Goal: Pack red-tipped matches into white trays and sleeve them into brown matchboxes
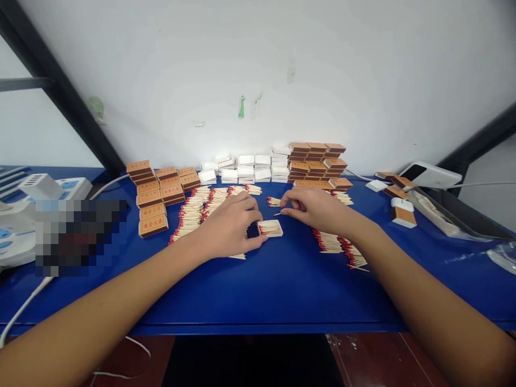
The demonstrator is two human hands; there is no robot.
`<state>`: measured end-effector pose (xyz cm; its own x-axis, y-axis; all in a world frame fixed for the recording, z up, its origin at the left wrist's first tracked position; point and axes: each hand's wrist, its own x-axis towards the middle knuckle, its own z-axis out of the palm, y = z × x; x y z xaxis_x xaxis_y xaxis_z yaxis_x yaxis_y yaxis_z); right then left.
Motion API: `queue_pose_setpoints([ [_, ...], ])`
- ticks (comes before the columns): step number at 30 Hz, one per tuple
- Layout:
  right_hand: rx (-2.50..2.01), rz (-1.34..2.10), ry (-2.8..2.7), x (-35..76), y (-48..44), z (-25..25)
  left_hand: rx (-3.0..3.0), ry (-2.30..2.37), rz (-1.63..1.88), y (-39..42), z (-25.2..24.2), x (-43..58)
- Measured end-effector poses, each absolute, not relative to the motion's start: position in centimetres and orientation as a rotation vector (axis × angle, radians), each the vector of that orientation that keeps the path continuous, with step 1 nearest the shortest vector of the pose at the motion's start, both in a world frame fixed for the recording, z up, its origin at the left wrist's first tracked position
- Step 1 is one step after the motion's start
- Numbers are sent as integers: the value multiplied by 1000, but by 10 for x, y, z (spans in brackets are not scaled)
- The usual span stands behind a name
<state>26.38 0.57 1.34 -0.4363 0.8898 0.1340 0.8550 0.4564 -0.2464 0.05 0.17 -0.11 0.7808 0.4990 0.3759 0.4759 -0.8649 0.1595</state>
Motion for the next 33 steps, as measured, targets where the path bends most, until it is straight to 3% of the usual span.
queue_pose_setpoints([
  [19, -1520, 171, -2452, 258, 16, -6, 2929, 819, 629, 2, -2, 0],
  [33, -1366, 251, -2556, 244, -12, 12, 2951, 891, 664, 2, -1, 2],
])
